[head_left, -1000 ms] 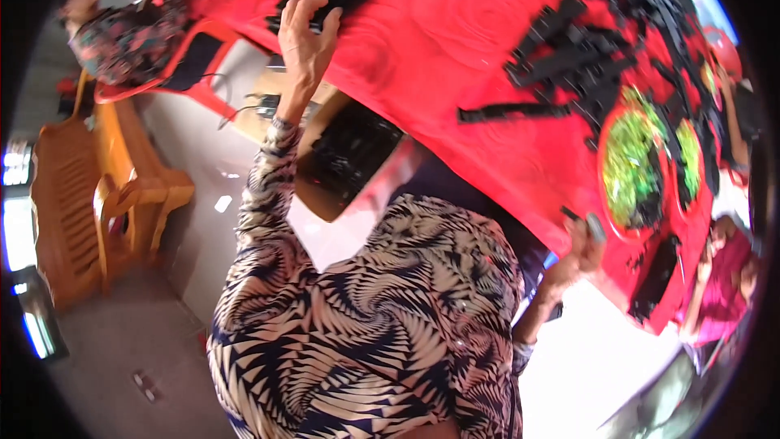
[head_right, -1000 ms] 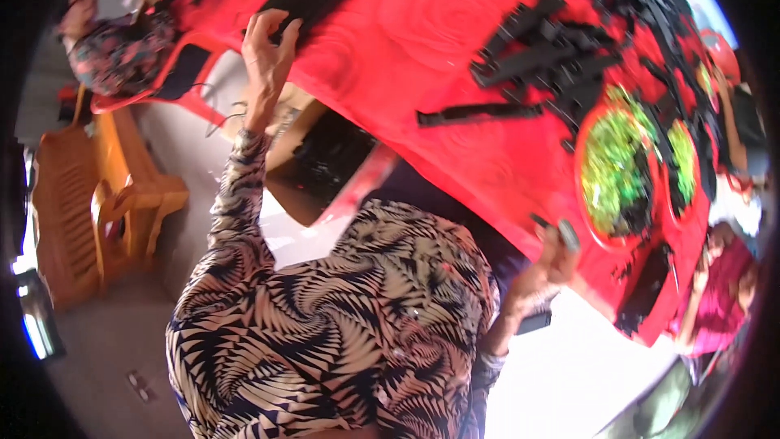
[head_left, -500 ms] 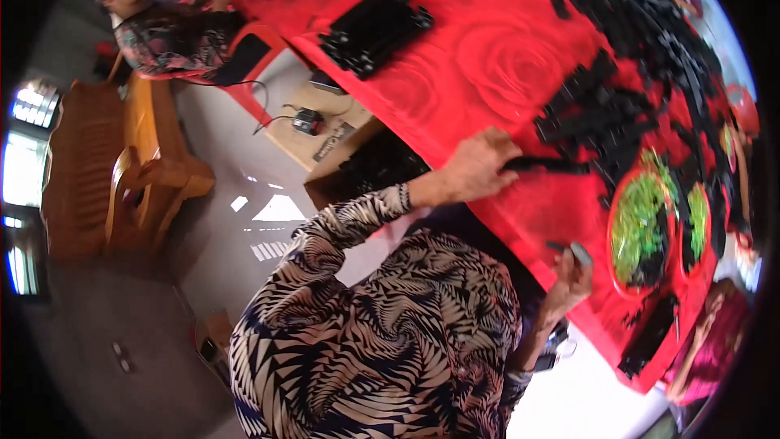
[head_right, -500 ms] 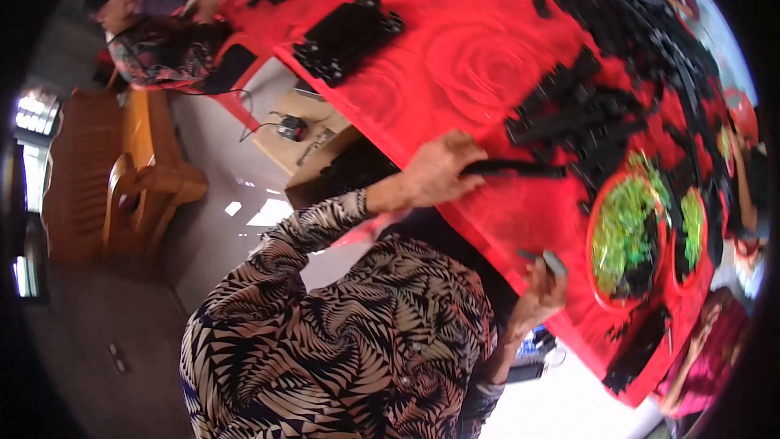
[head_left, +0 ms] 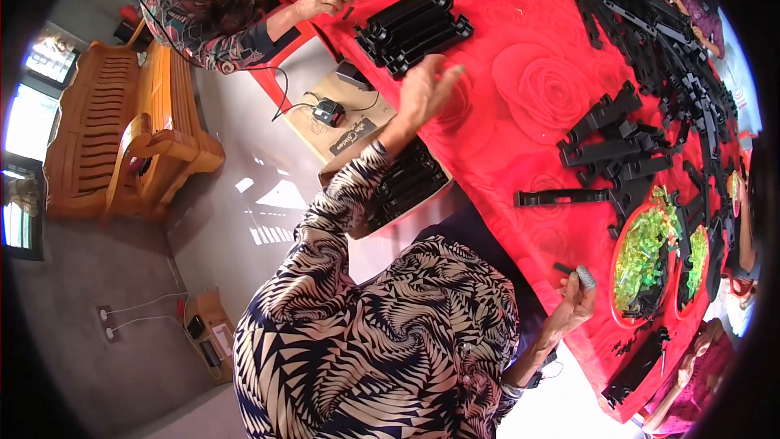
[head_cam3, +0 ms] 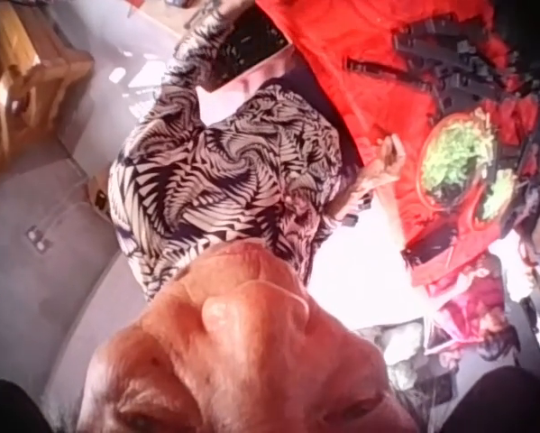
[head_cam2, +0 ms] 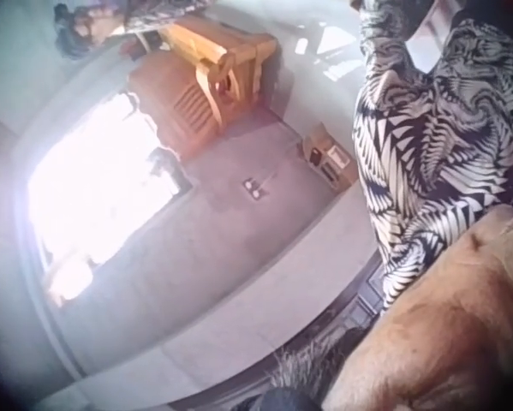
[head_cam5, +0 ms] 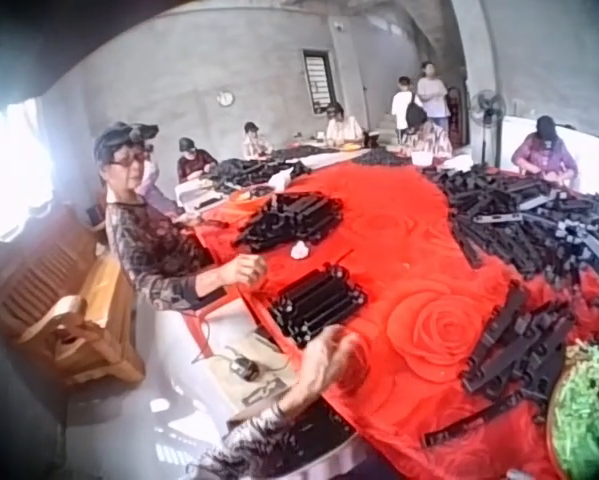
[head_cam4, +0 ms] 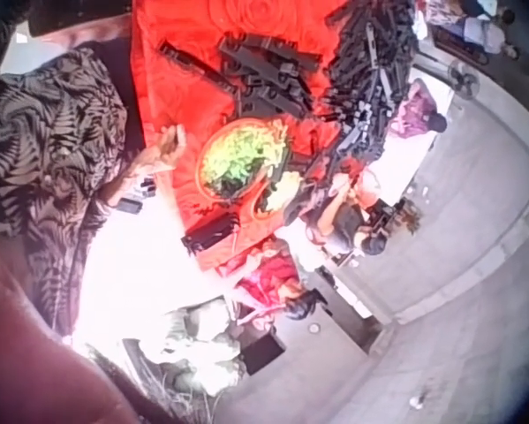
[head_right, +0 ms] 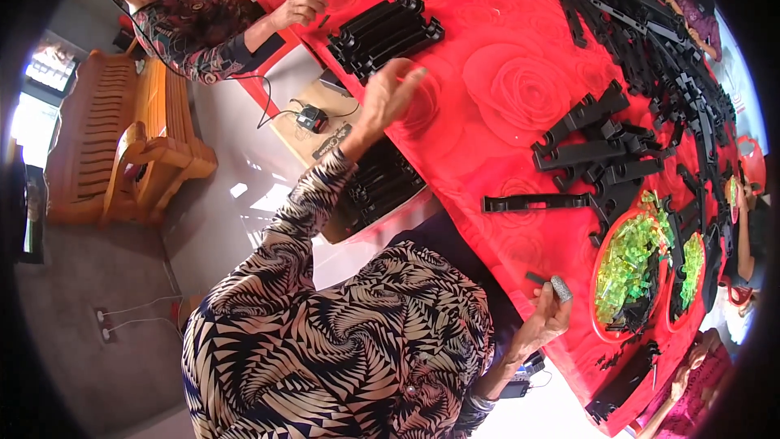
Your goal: The person assembles components by inserting small green parts into black plastic frames by hand and placing them onto the table. The person then adjusts finger cots on their fingers.
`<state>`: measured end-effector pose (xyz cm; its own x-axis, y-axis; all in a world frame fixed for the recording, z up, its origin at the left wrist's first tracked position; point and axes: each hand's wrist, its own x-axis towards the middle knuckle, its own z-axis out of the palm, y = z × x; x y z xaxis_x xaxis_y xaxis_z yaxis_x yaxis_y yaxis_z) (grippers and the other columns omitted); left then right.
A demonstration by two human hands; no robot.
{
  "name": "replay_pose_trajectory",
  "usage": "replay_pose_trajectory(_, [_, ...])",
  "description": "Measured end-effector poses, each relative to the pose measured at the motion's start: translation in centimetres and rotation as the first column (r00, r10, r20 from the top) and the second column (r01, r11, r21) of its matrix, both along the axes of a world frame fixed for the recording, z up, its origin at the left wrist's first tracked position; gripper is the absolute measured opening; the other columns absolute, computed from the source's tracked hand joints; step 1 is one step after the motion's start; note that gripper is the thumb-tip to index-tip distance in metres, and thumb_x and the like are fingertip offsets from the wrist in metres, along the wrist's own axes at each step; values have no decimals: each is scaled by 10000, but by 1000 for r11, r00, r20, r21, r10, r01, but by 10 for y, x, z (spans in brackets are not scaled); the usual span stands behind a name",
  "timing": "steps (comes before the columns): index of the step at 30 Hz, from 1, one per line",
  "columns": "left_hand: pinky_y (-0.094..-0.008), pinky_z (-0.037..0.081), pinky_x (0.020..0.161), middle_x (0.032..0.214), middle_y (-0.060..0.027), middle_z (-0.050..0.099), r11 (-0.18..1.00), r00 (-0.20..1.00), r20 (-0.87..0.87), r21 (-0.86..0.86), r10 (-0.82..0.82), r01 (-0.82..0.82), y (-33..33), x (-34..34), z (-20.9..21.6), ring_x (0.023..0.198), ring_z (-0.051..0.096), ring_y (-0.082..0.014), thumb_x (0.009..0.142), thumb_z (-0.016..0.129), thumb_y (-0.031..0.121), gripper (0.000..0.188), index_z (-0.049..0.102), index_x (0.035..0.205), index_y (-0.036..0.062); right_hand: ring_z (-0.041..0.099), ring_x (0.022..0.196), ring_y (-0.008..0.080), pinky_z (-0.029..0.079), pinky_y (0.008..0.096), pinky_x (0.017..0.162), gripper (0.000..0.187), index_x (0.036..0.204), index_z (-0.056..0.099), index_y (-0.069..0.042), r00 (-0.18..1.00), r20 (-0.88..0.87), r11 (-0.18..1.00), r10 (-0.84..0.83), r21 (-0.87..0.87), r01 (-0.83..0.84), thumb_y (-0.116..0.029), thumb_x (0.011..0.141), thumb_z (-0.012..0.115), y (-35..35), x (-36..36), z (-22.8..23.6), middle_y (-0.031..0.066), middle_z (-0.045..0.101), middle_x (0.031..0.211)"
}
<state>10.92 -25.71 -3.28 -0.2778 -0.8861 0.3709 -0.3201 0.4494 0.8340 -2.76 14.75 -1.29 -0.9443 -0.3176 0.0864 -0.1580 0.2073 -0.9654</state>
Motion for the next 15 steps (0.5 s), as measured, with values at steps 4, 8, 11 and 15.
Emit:
replay_pose_trajectory(4, [-412,522,735,897,-185,682,994,996,91,113,-21,11,-14,25,19,827,668,-324,844,683,364,461,627,1053,-43,571,696,119,466,241,610,157,1046,644,21,1000,-1,1000,0,14,0,-22,899,613,4,-3,-5,80,654,922])
replay_pose_trajectory(8, [-440,501,794,1024,-222,652,996,983,181,-90,7,10,-15,18,10,935,630,-376,831,694,349,470,625,1086,-40,567,699,112,454,240,612,165,1047,652,16,1000,3,1000,-15,4,15,-39,896,614,5,0,-1,73,662,924])
replay_pose_trajectory(11, [-441,503,794,997,-221,653,998,989,146,-58,5,4,-5,23,12,926,630,-377,827,695,352,477,624,1088,-40,563,689,112,465,233,606,159,1042,643,20,1000,11,1000,-7,-1,7,-5,886,623,7,-4,-6,78,649,924])
replay_pose_trajectory(15, [-396,516,662,973,-190,661,991,995,64,-101,-76,82,25,24,35,705,644,-289,817,719,223,371,632,1078,-25,565,699,110,468,230,613,167,1048,644,18,999,35,1000,3,-23,-2,7,884,613,9,-2,-5,80,648,929])
